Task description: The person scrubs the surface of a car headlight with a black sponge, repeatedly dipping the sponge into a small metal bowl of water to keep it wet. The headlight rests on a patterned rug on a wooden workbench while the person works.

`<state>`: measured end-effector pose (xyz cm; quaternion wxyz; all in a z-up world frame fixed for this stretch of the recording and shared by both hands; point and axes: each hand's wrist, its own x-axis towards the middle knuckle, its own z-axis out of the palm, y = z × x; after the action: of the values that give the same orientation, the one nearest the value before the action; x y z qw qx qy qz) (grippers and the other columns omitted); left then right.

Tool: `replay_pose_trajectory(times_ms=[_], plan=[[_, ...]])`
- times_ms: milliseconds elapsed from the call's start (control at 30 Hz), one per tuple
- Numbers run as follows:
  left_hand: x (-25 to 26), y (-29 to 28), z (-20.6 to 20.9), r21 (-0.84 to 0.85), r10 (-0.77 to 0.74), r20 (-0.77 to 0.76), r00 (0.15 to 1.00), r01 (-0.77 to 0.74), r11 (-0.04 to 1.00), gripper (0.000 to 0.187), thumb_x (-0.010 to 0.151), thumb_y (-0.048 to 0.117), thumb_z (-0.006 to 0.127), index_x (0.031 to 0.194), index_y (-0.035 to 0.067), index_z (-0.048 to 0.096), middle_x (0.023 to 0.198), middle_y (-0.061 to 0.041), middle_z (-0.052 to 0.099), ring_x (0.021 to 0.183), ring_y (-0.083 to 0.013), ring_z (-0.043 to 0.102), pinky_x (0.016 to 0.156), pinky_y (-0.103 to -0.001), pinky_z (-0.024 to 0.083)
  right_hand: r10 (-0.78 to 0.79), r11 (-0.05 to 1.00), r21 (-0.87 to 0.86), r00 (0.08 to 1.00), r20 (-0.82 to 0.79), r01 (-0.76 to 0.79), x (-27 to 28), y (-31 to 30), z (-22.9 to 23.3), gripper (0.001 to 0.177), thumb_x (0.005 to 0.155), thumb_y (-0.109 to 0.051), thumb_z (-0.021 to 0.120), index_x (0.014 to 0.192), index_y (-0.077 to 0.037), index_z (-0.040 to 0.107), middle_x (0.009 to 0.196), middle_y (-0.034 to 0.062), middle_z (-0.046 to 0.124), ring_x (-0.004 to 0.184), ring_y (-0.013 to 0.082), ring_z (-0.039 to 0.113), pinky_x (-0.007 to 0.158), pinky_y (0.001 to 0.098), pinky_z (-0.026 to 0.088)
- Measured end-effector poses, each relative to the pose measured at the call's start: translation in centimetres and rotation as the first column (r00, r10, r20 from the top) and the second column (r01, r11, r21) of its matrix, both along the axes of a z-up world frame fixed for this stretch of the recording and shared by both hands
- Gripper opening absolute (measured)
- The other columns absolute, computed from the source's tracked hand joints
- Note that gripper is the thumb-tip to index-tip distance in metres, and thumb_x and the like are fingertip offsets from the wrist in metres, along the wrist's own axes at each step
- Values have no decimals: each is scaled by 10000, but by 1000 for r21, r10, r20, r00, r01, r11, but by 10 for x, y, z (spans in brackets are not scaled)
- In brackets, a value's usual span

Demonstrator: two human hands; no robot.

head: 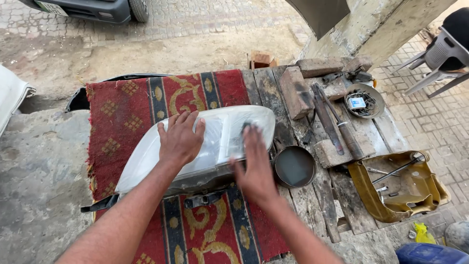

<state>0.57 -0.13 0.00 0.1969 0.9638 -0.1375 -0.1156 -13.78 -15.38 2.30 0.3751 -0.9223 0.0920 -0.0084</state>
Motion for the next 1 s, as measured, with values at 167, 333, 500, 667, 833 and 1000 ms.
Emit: replay_pose_trajectory(times_ms=[167, 333, 500, 667, 833, 1000], plan=[[-1, 1, 0, -24, -11, -28, 1000, 10, 1000, 614, 1070, 506, 246, 1545, 185, 467, 1582, -103, 459, 1509, -321, 331, 1195, -704, 110, 58, 997, -57, 991, 118, -51, 4, -35, -58, 805, 1021, -597, 164, 1617, -68, 55, 1682, 218, 51, 1547, 367, 38, 1275, 524, 66], [3, -1, 8, -25, -11, -50, 999, 10, 1000, 624, 1091, 532, 235, 1548, 189, 485, 1586, -118, 480, 1502, -342, 372, 1195, -705, 126, -99, 985, -109, 954, 284, 135, -1, -15, -46, 748, 1075, -441, 394, 1602, 58, 214, 1612, 380, 228, 1473, 563, 223, 1219, 622, 204], [0, 0, 3, -4, -3, -6, 1000, 3, 1000, 579, 1114, 500, 253, 1541, 204, 507, 1549, -121, 520, 1479, -315, 412, 1186, -673, 140, -53, 993, 111, 995, 86, 44, -15, -17, -23, 866, 990, -606, 299, 1628, -42, 142, 1678, 264, 142, 1548, 439, 113, 1237, 570, 93], [1, 0, 4, -25, -1, -2, 1000, 1, 1000, 587, 1104, 506, 265, 1532, 200, 525, 1545, -133, 528, 1479, -337, 416, 1185, -680, 145, -204, 956, 202, 976, -73, 215, -5, -14, -18, 1069, 902, -824, 166, 1636, -53, 56, 1694, 260, 43, 1560, 435, 40, 1228, 614, 95], [-2, 1, 1, -16, 1, -2, 1000, -1, 1000, 567, 1113, 483, 271, 1533, 196, 520, 1541, -139, 532, 1474, -336, 421, 1184, -679, 146, -56, 992, 114, 998, 10, 54, -5, -16, -29, 1137, 859, -867, 180, 1616, -23, 98, 1690, 275, 51, 1554, 454, 38, 1224, 602, 68], [-1, 3, -1, -4, -11, 4, 1000, 11, 1000, 587, 1105, 505, 267, 1539, 201, 521, 1541, -144, 531, 1475, -351, 424, 1179, -691, 157, -264, 889, 337, 948, -176, 310, 35, -53, -40, 1082, 909, -835, 249, 1653, -76, 47, 1700, 246, 43, 1558, 452, 41, 1244, 632, 106]])
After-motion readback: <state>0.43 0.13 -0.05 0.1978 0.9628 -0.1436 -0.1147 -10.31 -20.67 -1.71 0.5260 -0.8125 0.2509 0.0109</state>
